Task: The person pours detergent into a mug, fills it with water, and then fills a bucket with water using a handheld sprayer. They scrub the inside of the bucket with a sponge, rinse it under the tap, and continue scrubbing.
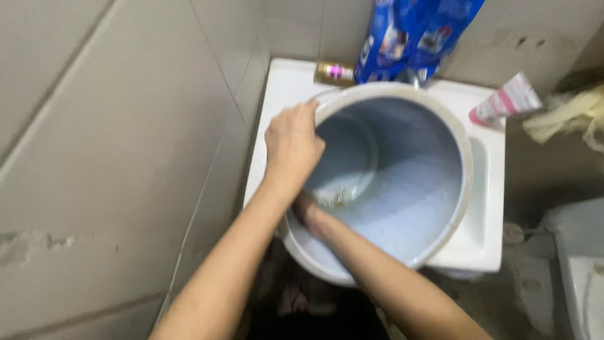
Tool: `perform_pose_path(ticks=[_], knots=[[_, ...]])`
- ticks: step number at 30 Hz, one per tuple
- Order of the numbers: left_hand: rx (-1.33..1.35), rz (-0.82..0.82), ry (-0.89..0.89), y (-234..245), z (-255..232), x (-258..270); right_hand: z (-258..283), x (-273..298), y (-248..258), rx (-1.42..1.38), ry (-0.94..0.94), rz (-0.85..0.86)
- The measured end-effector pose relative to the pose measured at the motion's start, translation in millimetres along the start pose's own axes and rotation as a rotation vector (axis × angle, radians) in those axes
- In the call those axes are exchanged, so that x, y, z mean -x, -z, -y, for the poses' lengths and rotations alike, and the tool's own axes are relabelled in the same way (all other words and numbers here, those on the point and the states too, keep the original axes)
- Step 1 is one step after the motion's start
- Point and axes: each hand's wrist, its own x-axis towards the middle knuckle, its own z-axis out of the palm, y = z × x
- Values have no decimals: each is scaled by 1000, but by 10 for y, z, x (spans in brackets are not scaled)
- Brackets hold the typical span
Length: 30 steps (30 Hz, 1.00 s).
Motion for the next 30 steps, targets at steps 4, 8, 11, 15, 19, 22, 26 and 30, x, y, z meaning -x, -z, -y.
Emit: perform_pose_path(ticks=[4,8,11,15,19,22,26,30], knots=[[-30,35,29,12,49,29,251,924,520,537,93,399],[-56,108,63,32,-10,-16,764,1439,1436,1378,-297,587],[-32,80,38,13,-77,20,893,1368,1683,1922,-333,361],[-50,106,68,7,-128,-29,822,1007,1406,2082,-299,144],[-83,106,61,14,-145,-2,560,705,586,1391,-295,211],[-57,53,8,4,-183,53,473,779,271,428,-168,217],[-81,87,40,22,-171,20,554,1236,624,758,-60,464],[-89,161,70,27,-206,-3,815,1575,1520,1688,-150,459]])
